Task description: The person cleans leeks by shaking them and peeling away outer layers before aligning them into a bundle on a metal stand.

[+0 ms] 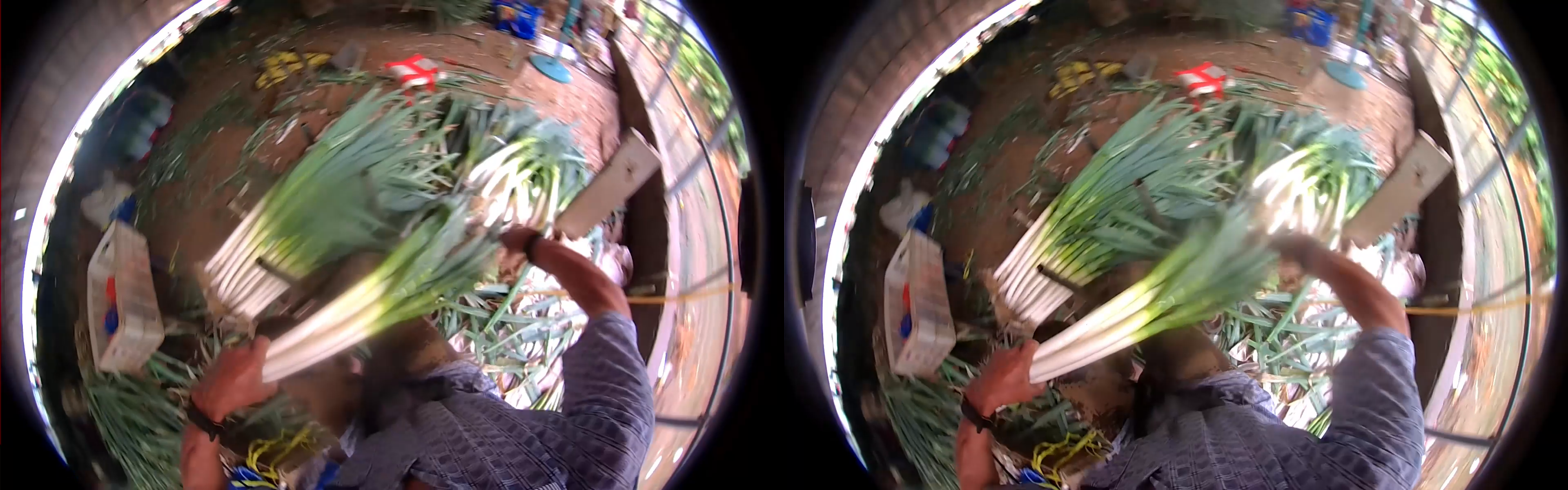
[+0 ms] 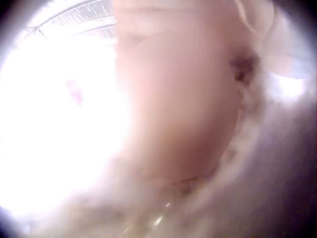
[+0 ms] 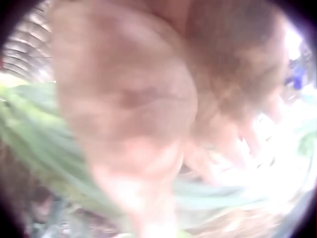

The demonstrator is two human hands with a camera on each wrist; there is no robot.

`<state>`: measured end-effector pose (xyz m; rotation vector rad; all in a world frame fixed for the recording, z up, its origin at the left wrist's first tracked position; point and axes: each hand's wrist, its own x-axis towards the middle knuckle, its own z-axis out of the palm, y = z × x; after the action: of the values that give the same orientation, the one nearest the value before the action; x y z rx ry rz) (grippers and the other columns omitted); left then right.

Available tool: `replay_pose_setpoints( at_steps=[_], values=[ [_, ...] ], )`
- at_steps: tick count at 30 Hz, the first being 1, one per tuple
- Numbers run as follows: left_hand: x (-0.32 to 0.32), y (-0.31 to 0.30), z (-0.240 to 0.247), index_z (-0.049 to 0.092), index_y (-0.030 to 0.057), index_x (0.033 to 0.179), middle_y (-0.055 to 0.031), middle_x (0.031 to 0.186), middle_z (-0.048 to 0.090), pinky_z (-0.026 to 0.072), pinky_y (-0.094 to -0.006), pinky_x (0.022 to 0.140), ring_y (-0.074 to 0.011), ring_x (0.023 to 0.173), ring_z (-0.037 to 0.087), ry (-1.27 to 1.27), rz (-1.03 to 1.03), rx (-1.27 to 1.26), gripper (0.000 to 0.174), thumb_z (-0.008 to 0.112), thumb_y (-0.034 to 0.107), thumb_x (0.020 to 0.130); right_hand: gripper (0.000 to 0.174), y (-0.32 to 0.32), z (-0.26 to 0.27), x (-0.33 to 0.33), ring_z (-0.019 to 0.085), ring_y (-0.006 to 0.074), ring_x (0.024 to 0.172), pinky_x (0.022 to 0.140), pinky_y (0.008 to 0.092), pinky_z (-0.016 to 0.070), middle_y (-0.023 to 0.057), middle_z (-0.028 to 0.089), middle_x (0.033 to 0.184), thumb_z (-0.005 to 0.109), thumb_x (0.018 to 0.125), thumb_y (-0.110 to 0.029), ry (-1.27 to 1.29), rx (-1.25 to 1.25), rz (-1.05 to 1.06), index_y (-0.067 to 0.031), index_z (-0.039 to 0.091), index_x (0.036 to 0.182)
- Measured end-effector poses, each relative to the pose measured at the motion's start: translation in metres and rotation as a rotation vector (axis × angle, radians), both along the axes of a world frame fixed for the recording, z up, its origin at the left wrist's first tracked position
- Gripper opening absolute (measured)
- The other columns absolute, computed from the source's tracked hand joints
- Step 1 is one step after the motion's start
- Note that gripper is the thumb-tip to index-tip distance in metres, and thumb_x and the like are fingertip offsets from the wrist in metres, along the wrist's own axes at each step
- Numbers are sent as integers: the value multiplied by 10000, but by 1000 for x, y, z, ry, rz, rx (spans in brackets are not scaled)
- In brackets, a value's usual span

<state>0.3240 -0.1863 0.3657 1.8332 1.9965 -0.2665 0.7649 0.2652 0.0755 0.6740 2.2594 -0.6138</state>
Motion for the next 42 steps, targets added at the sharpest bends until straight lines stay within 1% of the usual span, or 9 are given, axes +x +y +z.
replay_pose_setpoints(
  at_steps=[2,6,7,9,14,18,24,32,42],
  values=[
    [-6,-34,16,494,6,1046,-247,895,655,521,-526,710,-460,829,644,23,54,84,432,745,172,736,901,-3,73,19,573,292,1221,1011,409,485,153,562,1370,846,688,-383,95,471,-144,-93,448,1443],
    [-35,-72,-17,495,19,1059,-215,931,606,497,-498,747,-422,868,608,93,40,227,461,751,134,693,885,-149,224,-154,606,329,1142,956,427,513,212,588,1270,846,734,-250,1119,186,84,-35,382,1456],
    [-42,-77,-32,490,28,1074,-193,954,605,496,-478,760,-398,891,613,138,14,285,493,764,153,683,1038,-172,207,-179,456,402,1304,1080,434,391,224,488,1406,913,653,-350,1088,192,244,-23,360,1469],
    [-48,-90,-50,489,44,1069,-159,987,593,483,-440,806,-359,934,611,211,4,357,513,781,178,669,1063,-221,173,-234,543,430,1175,985,483,452,257,534,1342,851,647,-536,936,134,484,-21,373,1445],
    [-28,-110,-93,488,6,1313,-191,1250,558,350,-518,1056,-359,1123,560,20,209,459,683,750,196,712,711,-267,188,-285,680,381,836,773,461,535,191,682,823,820,642,-573,534,25,566,-29,611,1050],
    [72,-50,-110,403,-26,1399,-239,1311,504,341,-542,1065,-370,1139,559,156,-143,912,872,766,447,763,667,-296,203,-295,662,297,956,834,405,530,149,679,1071,815,729,-446,362,-144,614,-66,587,1228],
    [38,-53,-137,381,-27,1409,-184,1136,628,452,-436,914,-295,1090,603,-65,-29,549,909,674,577,797,548,-289,182,-304,570,175,1064,901,316,475,94,645,1162,732,881,-314,295,-704,414,3,560,1293],
    [18,-41,-173,570,55,985,-68,872,577,438,-357,730,-222,799,581,28,-132,863,304,660,291,817,411,-298,131,-312,597,162,1013,883,311,483,84,655,1126,651,957,-236,388,-704,548,8,568,1277],
    [-52,-60,-110,594,125,853,-62,782,576,525,-325,715,-211,736,591,316,-168,1144,45,626,142,825,312,-313,236,-311,661,158,812,761,302,564,73,680,926,628,975,-174,349,-647,268,-20,569,1239]
  ],
)
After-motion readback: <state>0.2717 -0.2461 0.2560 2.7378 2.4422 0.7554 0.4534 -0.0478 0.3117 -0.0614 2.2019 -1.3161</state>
